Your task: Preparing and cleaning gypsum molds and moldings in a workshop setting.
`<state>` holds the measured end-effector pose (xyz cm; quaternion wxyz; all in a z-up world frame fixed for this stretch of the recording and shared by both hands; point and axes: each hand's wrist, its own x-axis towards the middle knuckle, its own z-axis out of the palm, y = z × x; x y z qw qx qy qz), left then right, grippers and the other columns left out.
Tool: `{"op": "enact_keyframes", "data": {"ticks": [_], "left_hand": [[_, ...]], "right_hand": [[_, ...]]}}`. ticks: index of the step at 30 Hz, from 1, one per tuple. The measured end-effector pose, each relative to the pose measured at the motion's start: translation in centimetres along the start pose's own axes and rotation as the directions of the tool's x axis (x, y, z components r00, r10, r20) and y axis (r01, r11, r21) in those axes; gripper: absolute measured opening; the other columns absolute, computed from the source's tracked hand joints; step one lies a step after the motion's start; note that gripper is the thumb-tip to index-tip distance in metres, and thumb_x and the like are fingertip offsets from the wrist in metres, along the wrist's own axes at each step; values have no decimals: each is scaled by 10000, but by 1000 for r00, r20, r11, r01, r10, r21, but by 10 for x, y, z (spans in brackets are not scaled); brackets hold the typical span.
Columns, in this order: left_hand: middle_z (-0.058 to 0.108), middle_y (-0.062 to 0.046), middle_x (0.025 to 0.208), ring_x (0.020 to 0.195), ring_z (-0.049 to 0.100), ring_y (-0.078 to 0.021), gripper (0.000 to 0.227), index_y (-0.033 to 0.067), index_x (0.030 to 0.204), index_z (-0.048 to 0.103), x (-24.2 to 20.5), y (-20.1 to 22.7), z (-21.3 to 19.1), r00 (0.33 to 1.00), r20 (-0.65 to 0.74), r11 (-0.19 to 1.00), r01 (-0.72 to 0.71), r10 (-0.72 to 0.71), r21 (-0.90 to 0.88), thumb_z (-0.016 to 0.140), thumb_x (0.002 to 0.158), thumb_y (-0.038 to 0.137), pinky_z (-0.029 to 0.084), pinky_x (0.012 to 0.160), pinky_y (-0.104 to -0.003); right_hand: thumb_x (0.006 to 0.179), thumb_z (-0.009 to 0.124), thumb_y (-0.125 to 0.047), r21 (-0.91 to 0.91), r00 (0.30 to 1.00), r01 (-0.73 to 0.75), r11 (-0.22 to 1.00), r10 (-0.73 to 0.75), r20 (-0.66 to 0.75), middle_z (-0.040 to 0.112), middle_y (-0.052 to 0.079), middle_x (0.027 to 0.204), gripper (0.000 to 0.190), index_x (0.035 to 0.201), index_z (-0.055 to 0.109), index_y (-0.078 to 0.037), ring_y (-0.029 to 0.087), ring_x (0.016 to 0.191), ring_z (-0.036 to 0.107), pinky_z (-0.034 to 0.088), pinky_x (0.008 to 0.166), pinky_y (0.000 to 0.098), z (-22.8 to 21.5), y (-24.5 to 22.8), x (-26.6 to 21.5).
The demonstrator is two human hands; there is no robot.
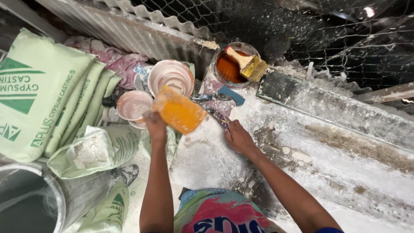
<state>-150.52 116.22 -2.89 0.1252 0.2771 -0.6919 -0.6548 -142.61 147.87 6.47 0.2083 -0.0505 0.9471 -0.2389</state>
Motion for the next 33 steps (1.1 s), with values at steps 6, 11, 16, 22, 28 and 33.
{"op": "enact_keyframes", "data": {"ticks": [6,11,16,22,28,33], "left_hand": [[696,-171,1002,875,718,-218,405,-35,1222,613,-50,51,-101,953,110,879,303,-283,-368,691,1034,315,614,745,-396],[708,-194,1160,1058,678,-248,467,-5,1339,613,-98,69,-105,869,377,947,306,-321,99,737,970,254,559,913,-470],[674,-245,1256,1237,644,-323,558,26,1366,492,-96,64,-84,822,492,906,66,-287,419,695,970,364,459,1066,-521],[709,-181,1224,1199,655,-388,562,245,1423,447,-66,52,-43,758,590,806,-152,-276,572,665,933,413,515,1027,-511],[693,-248,1215,1213,632,-451,554,203,1395,524,-90,12,27,693,687,800,-274,-221,534,695,892,360,507,1040,-567],[700,-264,1171,1182,649,-461,469,216,1344,520,-88,54,19,616,754,795,-328,-230,510,653,898,274,524,991,-556]], "right_hand": [[1069,382,-328,-91,998,49,995,-46,30,512,149,1237,555,1571,381,-91,391,1121,633,594,808,488,3,-10,4],[1005,585,-319,-170,997,20,985,-32,-73,571,153,1213,554,1481,445,-74,383,1135,625,593,862,491,19,4,15],[1007,620,-278,-133,984,-82,988,58,-169,559,152,1257,478,1430,502,-89,371,1146,609,604,851,478,24,9,11],[965,699,-243,154,959,-92,984,129,-252,567,154,1252,472,1406,566,-142,399,1186,636,575,983,496,17,32,-5],[1041,603,-250,221,911,-93,971,173,-375,551,238,1254,443,1428,528,-46,478,1153,618,543,953,584,16,55,-66],[1103,444,-313,198,803,-86,977,185,-567,584,143,1156,366,1343,612,-94,361,1179,582,435,1058,528,56,97,-139]]}}
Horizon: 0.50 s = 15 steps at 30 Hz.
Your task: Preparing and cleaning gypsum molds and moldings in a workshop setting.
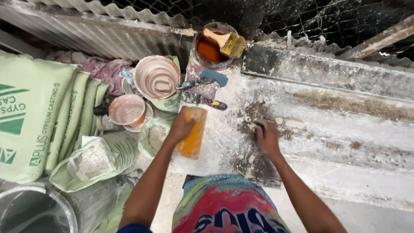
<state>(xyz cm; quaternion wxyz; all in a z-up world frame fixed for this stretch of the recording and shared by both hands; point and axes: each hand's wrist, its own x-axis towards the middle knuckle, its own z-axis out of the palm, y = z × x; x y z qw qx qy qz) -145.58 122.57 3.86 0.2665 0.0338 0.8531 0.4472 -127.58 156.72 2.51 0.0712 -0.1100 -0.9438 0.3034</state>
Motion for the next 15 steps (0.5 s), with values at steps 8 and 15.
{"op": "enact_keyframes", "data": {"ticks": [8,15], "left_hand": [[706,-217,1160,1156,668,-432,454,240,1301,536,11,12,48,1000,-19,997,15,-17,-70,679,874,291,531,974,-529],[723,-204,1145,1141,680,-403,473,256,1302,562,10,1,16,998,-55,999,39,-38,11,712,854,286,559,941,-507]], "right_hand": [[1082,433,-206,-131,952,-119,984,76,-296,576,158,1197,307,1297,604,-69,350,1235,526,319,1152,492,-29,50,-94],[1058,453,-209,-250,910,-185,950,69,-409,496,180,1338,360,1354,580,-47,385,1364,435,296,1206,508,-36,85,-111]]}}
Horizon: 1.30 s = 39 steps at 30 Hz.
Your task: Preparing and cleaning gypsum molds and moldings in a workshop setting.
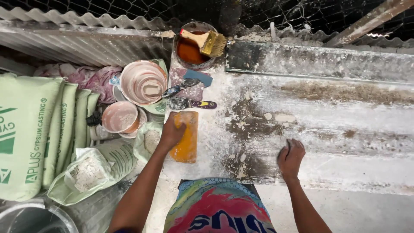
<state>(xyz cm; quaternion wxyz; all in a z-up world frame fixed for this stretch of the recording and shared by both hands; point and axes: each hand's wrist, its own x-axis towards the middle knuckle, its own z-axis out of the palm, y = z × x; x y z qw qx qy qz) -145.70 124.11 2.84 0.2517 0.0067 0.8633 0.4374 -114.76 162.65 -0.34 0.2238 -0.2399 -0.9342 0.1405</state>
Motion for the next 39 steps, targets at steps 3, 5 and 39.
{"op": "enact_keyframes", "data": {"ticks": [3,5,39], "left_hand": [[678,-316,1208,1183,637,-490,560,124,1375,545,-1,27,43,1000,16,995,0,2,-102,670,863,314,520,989,-589],[694,-281,1206,1185,647,-466,521,163,1365,544,-14,62,69,994,105,998,-7,13,-56,651,877,310,525,1002,-573],[707,-275,1194,1162,677,-450,558,193,1469,465,54,202,170,967,214,986,-157,141,62,600,928,224,555,982,-561]], "right_hand": [[1044,464,-223,-48,998,-60,997,60,-1,506,203,1357,404,1369,583,-16,408,1380,453,318,1201,540,5,1,-4],[1022,480,-210,-51,998,-55,997,54,-13,521,205,1359,418,1376,589,-17,410,1367,477,349,1184,533,10,3,-10],[967,560,-204,-104,990,-42,994,27,-141,619,149,1294,346,1258,686,-68,374,1257,605,475,1074,496,0,-5,3]]}}
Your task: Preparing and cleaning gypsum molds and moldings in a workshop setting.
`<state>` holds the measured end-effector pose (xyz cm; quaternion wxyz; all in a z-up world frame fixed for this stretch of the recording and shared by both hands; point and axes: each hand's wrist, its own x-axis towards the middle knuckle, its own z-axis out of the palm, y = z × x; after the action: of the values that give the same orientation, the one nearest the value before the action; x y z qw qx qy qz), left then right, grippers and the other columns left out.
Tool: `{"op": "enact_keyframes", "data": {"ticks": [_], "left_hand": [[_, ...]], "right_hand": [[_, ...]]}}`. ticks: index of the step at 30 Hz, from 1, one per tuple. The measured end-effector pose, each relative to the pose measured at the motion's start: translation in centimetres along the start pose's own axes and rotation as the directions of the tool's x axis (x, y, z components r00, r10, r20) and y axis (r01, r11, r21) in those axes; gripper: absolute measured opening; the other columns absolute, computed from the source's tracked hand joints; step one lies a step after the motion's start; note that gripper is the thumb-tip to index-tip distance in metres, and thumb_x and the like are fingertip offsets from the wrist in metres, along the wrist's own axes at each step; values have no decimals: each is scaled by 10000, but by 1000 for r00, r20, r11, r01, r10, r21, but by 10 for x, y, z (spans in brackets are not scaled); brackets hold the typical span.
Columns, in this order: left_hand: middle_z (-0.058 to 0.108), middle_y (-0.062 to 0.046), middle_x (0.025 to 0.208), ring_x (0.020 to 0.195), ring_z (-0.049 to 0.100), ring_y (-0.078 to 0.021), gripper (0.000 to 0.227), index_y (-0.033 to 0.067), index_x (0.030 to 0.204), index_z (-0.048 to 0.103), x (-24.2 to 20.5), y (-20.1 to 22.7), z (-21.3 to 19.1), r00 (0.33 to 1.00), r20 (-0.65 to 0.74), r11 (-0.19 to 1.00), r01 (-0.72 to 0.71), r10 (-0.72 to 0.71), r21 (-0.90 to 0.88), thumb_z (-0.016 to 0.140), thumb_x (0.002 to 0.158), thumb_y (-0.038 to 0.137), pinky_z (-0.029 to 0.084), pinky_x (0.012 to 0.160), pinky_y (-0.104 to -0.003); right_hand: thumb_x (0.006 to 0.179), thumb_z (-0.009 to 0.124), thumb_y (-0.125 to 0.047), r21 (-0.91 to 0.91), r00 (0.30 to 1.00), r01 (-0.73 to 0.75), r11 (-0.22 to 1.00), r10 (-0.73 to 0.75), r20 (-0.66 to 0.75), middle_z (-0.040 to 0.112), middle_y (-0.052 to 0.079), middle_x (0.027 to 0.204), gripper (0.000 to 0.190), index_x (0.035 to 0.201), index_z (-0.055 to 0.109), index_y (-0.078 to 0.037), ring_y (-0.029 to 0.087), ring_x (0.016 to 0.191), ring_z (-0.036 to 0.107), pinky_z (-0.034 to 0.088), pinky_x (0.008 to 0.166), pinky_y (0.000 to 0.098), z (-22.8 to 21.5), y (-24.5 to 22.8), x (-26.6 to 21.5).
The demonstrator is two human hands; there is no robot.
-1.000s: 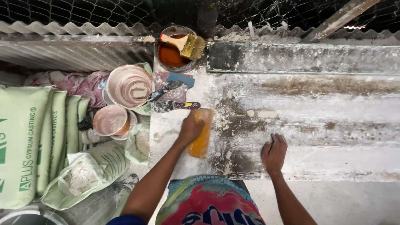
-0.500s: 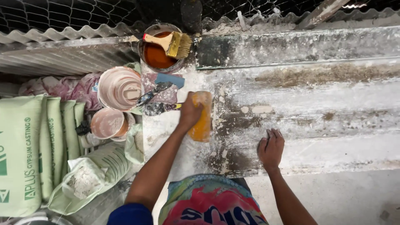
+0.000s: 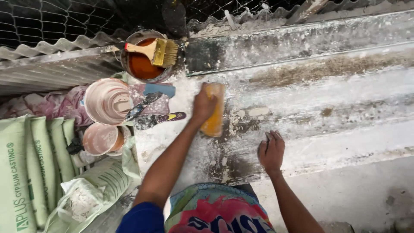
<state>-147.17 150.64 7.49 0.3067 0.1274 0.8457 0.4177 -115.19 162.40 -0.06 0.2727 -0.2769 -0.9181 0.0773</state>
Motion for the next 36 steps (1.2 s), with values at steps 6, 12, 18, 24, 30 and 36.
{"op": "enact_keyframes", "data": {"ticks": [6,12,18,24,30,36], "left_hand": [[733,-228,1120,1109,699,-438,434,263,1326,528,-11,9,-12,997,-29,997,69,-70,-48,625,904,271,570,942,-542],[717,-257,1144,1136,692,-455,489,299,1411,462,46,28,90,982,154,988,-120,105,97,576,935,296,570,967,-548],[718,-268,1127,1133,675,-471,400,251,1310,513,-11,-8,-7,995,78,994,58,-65,90,604,921,279,555,968,-552],[722,-291,1103,1146,672,-470,368,212,1279,533,-37,39,46,993,57,994,107,-106,-16,596,921,269,537,980,-572],[718,-294,1080,1145,665,-482,354,231,1272,533,-24,51,78,1000,29,1000,3,-3,5,582,921,240,516,1029,-565],[685,-306,1189,1245,600,-493,434,178,1317,524,-90,-13,48,977,-180,991,124,-114,47,661,913,260,334,1205,-567]], "right_hand": [[989,521,-293,-42,999,-18,999,19,33,604,134,1300,372,1263,658,-82,364,1272,598,465,1079,486,-4,-8,7],[980,536,-258,-25,1000,-15,1000,15,4,620,123,1277,342,1248,665,-90,366,1262,610,461,1081,482,-6,-11,10],[965,531,-303,-56,999,-35,998,37,35,621,126,1282,392,1265,660,-86,365,1277,603,447,1083,485,-7,-11,11],[1031,422,-321,-24,998,-21,999,22,53,575,154,1311,471,1359,601,-34,379,1315,562,413,1119,488,-1,-2,5],[1002,467,-306,131,997,-39,991,30,70,538,229,1349,539,1410,512,44,444,1328,518,372,1134,514,-2,5,0],[1051,422,-244,311,996,10,950,-38,85,412,299,1446,551,1472,379,110,530,1398,363,244,1196,570,-8,131,26]]}}
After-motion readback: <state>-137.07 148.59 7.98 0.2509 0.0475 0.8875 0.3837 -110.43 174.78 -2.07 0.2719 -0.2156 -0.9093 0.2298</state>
